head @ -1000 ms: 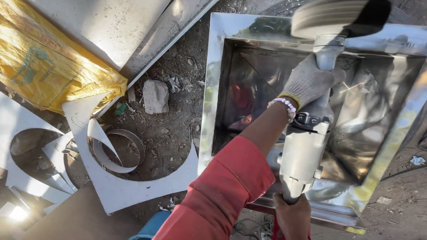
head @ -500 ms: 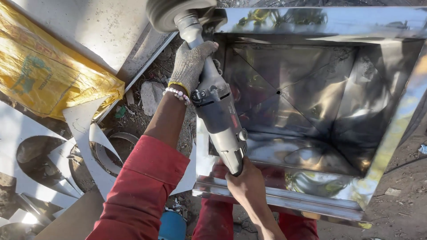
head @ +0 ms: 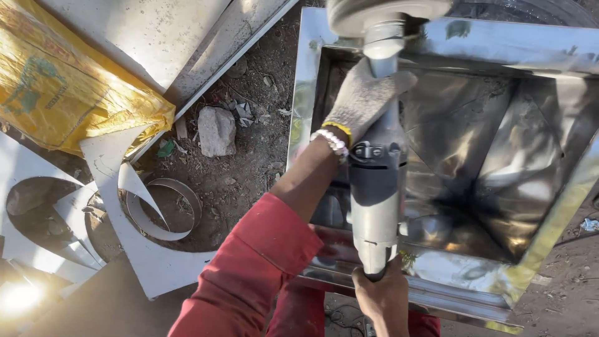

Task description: Polishing the interior surfaces and top edges of a stainless steel sink using a handheld power polisher with a brush attachment.

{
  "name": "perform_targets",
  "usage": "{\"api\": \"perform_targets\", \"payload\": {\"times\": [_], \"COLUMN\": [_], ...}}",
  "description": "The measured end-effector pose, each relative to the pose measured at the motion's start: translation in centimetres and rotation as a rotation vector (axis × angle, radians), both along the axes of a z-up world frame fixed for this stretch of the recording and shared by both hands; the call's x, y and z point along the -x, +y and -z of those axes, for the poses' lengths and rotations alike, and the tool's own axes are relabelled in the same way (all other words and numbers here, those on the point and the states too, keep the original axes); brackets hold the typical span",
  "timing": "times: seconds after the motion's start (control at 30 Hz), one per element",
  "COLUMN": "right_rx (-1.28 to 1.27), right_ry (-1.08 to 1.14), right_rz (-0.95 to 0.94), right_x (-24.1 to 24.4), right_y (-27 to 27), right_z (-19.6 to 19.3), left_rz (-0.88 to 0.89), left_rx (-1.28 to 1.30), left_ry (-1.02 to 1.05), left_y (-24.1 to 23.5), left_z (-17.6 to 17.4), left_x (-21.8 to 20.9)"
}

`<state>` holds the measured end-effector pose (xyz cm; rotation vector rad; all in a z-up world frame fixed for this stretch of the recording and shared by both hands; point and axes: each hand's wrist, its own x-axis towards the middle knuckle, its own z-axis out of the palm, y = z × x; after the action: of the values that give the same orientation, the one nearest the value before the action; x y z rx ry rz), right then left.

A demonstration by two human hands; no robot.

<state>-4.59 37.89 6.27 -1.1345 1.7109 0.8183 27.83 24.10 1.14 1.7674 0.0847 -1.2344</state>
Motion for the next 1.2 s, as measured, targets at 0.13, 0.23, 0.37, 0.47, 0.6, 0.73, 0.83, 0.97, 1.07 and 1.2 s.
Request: {"api": "perform_targets", "payload": {"times": [0.13,0.23,0.37,0.47,0.6,0.73,0.83,0.97,1.07,1.2], "right_rx": [-0.111,-0.131,-0.092,-0.083,-0.042,-0.009,-0.034,-0.039,-0.103,-0.119], "right_ry": [-0.096,-0.213,-0.265,-0.214,-0.039,-0.015,-0.072,-0.158,-0.153,-0.076], "right_rz": [-0.101,-0.226,-0.311,-0.18,0.005,0.022,-0.016,-0.127,-0.115,-0.048], "right_x": [-3.2,-3.5,-0.9,0.8,3.0,4.9,4.8,3.8,2.7,3.0], "right_y": [1.1,1.4,1.4,0.5,-1.9,-3.1,-3.0,-1.5,-1.4,-2.0], "right_z": [-0.3,1.1,2.6,1.4,-0.5,-0.7,-0.4,0.9,0.2,-0.8], "left_rz": [-0.095,-0.283,-0.371,-0.316,-0.178,-0.039,-0.145,-0.203,-0.266,-0.204], "left_rx": [-0.165,-0.157,-0.226,-0.112,-0.074,-0.09,-0.054,-0.02,0.108,0.025], "left_ry": [-0.055,-0.032,-0.067,-0.024,0.058,-0.03,0.025,-0.039,-0.033,0.004], "left_y": [5.9,8.2,8.0,5.6,-0.4,-2.7,-1.6,1.3,2.2,0.7], "left_z": [0.7,0.5,0.6,2.0,0.2,1.1,1.3,2.9,3.4,1.2], "left_x": [-4.2,-6.1,-4.7,-1.4,3.4,5.8,5.0,3.2,2.8,4.0]}}
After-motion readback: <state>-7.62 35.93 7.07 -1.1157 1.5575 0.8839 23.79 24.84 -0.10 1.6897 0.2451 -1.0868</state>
